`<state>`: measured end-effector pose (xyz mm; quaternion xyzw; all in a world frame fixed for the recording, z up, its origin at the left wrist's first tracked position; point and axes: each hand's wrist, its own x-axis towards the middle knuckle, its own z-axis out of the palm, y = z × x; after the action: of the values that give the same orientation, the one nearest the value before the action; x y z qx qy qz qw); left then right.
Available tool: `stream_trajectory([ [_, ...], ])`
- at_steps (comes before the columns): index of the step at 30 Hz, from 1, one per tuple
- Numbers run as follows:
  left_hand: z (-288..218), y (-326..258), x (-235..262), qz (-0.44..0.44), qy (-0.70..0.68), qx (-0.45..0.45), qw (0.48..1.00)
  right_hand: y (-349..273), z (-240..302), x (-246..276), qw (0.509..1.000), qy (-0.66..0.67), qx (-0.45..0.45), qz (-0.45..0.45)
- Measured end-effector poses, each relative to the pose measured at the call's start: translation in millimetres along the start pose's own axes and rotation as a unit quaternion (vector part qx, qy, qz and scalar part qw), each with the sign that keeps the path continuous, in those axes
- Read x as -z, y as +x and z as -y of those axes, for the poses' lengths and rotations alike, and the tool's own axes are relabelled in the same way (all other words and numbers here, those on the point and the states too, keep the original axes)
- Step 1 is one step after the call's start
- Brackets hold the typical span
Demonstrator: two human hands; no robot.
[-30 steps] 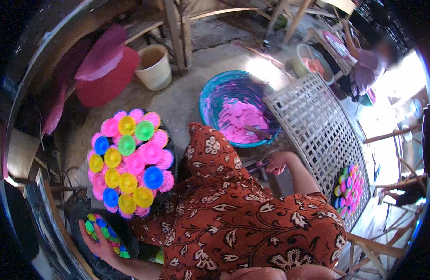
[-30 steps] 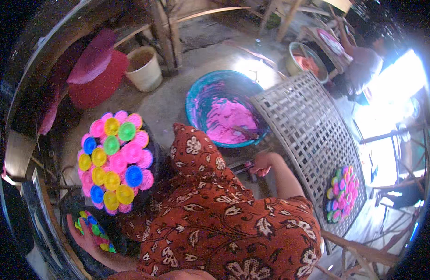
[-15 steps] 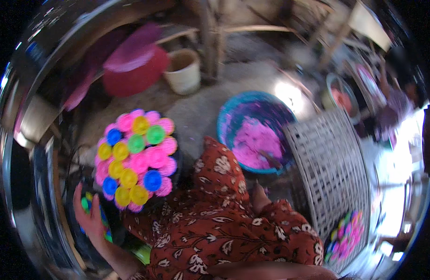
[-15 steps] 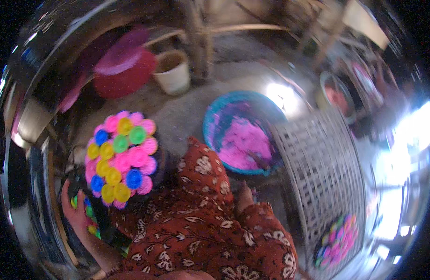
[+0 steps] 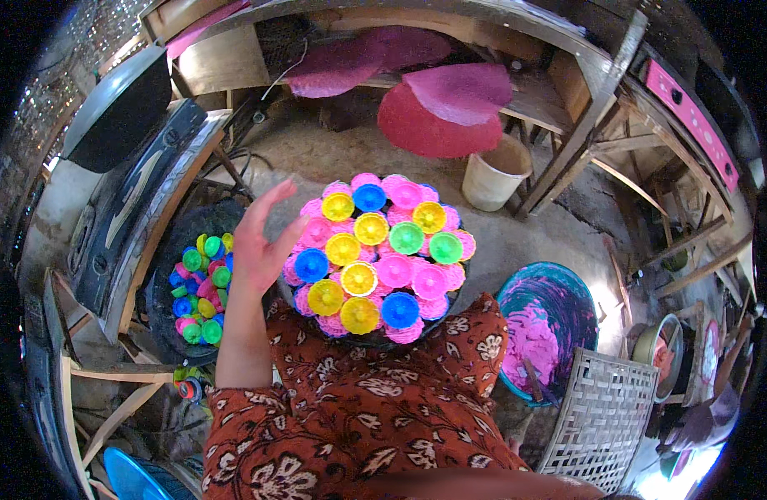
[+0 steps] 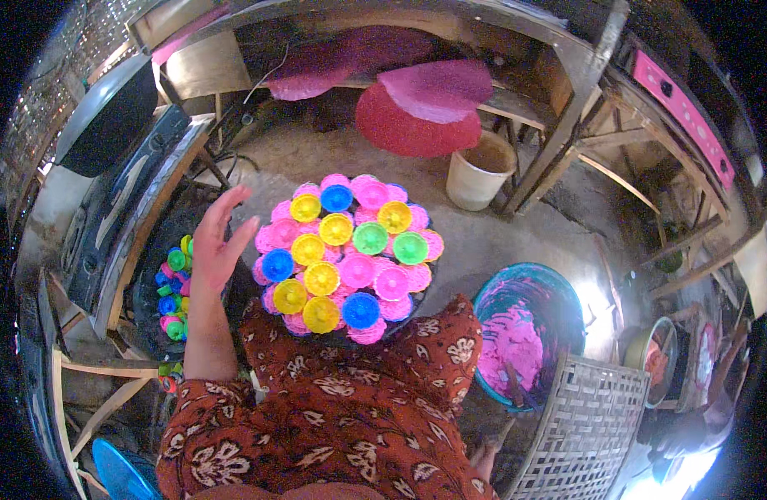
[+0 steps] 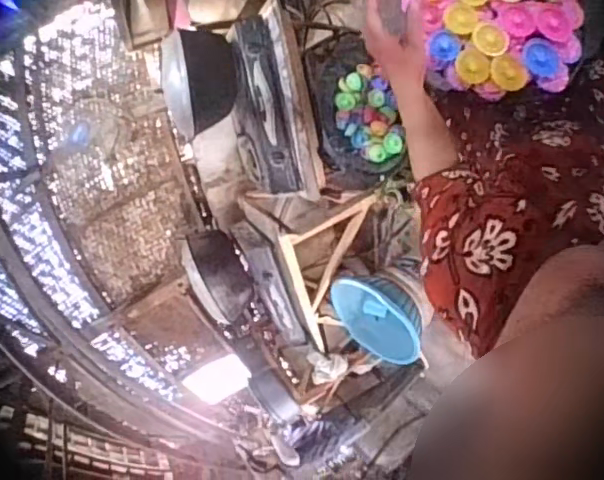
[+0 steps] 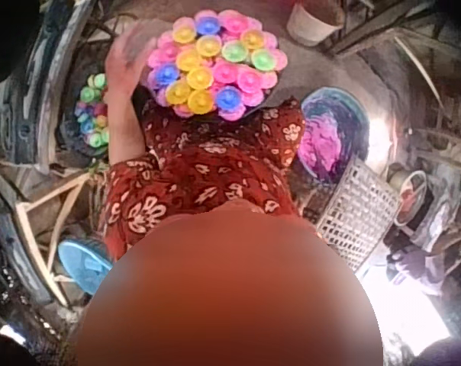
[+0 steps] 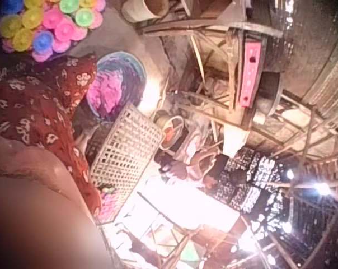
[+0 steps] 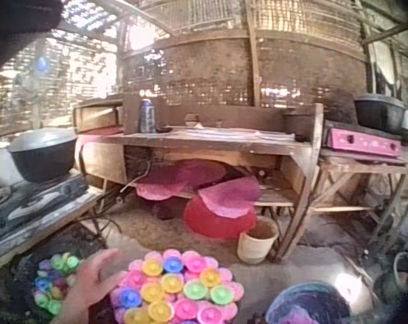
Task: The person arranges colorful plastic caps into a circular pattern on a tray, then uses a wooden stick to apply pink paste onto the caps. The person continues to apply the paste repeatedly across the caps.
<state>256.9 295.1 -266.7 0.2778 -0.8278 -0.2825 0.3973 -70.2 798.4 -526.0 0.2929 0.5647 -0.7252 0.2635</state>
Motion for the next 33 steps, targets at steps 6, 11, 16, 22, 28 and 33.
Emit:
stream_trajectory([
  [6,-1.5,32.2,-22.9,0.151,-0.528,0.147,0.823,-58.4,41.6,-15.6,0.998,-0.006,0.021,0.061],
  [11,-18.9,45.9,-95.0,0.254,-0.698,0.288,0.604,-116.4,33.1,-56.1,0.973,-0.064,-0.027,0.22],
  [16,-57.7,72.6,-114.0,0.314,-0.821,0.204,0.431,-167.9,32.0,-185.6,0.854,-0.174,-0.073,0.485],
  [22,-14.3,90.4,-92.1,0.201,-0.874,0.123,0.425,-224.4,45.4,-303.4,0.725,-0.331,-0.11,0.594],
  [28,20.0,80.7,-105.2,0.087,-0.857,0.206,0.463,-205.3,66.2,-332.3,0.698,-0.465,-0.127,0.53],
  [33,50.5,73.0,-129.8,0.074,-0.886,0.187,0.417,-214.1,72.4,-346.2,0.67,-0.537,-0.077,0.507],
])
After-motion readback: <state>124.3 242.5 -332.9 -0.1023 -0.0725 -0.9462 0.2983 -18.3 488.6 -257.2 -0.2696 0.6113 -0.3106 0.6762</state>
